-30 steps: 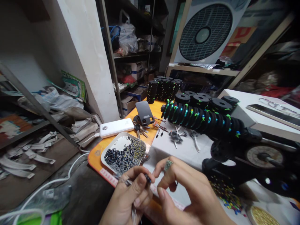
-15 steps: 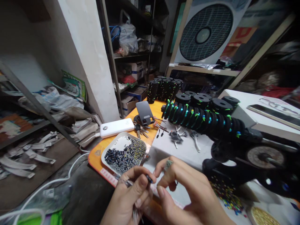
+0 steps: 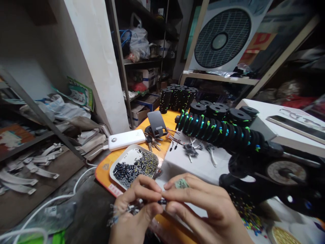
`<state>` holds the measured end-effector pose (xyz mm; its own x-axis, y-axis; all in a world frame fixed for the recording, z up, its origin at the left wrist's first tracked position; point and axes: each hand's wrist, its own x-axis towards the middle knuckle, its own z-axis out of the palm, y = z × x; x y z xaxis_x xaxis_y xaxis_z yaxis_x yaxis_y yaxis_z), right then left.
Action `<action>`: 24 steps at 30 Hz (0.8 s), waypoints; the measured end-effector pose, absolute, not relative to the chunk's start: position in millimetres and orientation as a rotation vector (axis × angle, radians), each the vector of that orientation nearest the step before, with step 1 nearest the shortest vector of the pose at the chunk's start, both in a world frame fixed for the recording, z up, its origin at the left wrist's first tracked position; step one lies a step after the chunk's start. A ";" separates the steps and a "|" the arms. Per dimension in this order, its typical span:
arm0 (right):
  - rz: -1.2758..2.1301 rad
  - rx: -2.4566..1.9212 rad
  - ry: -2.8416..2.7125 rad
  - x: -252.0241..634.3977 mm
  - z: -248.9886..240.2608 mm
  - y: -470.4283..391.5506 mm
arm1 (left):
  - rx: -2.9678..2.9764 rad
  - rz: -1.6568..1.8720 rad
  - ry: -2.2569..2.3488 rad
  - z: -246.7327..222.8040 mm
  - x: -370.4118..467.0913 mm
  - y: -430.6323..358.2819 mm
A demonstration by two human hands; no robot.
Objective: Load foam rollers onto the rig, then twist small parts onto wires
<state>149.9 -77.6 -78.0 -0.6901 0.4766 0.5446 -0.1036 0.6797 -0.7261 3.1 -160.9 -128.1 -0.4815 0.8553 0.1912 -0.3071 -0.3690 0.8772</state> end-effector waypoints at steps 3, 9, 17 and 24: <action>1.006 -0.316 -2.162 149.7 -75.7 -77.3 | 0.812 1.965 1.117 -123.3 7.0 -160.3; 0.848 -0.469 -2.246 151.2 -66.6 -80.3 | 0.623 1.946 1.073 -114.7 14.1 -161.8; 0.038 -0.248 -2.378 151.4 -72.0 -76.3 | 0.833 1.781 1.020 -115.5 3.8 -161.8; -0.378 -0.125 -2.340 158.6 -67.4 -64.9 | 1.258 1.254 1.460 -98.9 -22.8 -154.7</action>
<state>158.6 -64.9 -67.4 -0.7144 -0.0212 0.6994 0.2004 0.9515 0.2335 -22.8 -154.7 -98.9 -0.1676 0.9856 0.0234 0.1719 0.0058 0.9851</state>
